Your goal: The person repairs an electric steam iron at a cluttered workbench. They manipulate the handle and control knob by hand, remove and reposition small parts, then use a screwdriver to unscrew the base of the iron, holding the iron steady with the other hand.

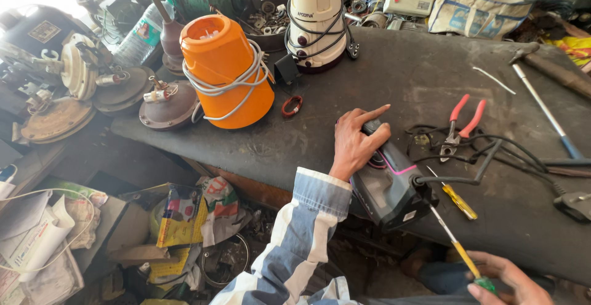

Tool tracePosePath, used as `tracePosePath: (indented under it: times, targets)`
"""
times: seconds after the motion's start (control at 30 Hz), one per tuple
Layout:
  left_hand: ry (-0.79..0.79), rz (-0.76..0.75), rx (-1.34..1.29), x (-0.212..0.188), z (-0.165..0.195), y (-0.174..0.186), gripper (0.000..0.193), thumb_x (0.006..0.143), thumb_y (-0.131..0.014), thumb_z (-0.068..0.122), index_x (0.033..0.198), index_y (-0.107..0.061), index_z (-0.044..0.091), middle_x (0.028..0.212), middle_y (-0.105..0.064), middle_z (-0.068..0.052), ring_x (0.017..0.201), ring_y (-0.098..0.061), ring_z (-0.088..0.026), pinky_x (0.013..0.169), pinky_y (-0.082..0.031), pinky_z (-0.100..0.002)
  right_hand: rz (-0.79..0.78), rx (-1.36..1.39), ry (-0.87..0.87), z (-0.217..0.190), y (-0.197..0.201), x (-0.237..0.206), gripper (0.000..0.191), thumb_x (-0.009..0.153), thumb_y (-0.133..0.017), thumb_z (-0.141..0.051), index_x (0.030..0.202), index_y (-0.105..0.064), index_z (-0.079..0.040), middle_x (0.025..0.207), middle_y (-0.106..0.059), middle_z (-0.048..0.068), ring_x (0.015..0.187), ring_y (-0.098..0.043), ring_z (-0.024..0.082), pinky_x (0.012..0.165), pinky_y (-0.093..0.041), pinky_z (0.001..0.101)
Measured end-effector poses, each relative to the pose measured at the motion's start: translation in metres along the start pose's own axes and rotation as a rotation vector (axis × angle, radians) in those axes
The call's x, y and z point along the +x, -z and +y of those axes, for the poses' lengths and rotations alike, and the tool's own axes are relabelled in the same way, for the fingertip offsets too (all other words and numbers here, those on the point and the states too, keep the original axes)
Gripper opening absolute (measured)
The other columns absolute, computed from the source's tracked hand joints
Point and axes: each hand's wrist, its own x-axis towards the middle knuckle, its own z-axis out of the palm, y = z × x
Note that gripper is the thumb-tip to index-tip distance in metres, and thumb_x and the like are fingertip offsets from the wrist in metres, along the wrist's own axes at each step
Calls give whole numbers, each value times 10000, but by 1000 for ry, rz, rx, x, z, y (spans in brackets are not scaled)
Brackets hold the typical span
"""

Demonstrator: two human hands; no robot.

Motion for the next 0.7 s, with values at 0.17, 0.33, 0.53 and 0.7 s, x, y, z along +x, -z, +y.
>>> tracePosePath:
  times: [0.17, 0.33, 0.53, 0.7]
  targets:
    - [-28, 12, -10, 0, 2, 1, 418, 806, -663, 338, 1178, -786, 193, 879, -666, -89, 941, -633, -281, 933, -468, -423, 341, -792, 472, -18, -31, -13, 540, 768, -786, -183, 1294, -670, -216, 1016, -755, 54, 944, -708, 147, 906, -552, 268]
    - [-42, -10, -26, 3, 3, 10, 420, 791, -701, 300, 1188, -788, 196, 852, -656, -120, 871, -635, -291, 872, -494, -422, 295, -583, 444, -94, -31, -39, 521, 879, -688, -214, 1398, -658, -185, 988, -756, -33, 907, -728, 79, 784, -529, 253]
    - [-50, -50, -111, 3, 1, 23, 398, 835, -713, 215, 1224, -774, 156, 826, -595, -111, 816, -605, -252, 803, -494, -390, -22, 855, -412, -167, -23, -33, 487, 932, -592, -159, 1389, -555, 5, 1018, -721, 121, 520, -499, 82, 407, -381, 223]
    - [-11, -105, -103, 9, -1, 29, 403, 887, -695, 221, 1276, -763, 143, 857, -567, -94, 802, -575, -214, 764, -462, -359, 267, -681, 306, -214, -51, -42, 474, 826, -769, -133, 1291, -681, -126, 964, -731, 50, 687, -673, 170, 618, -565, 296]
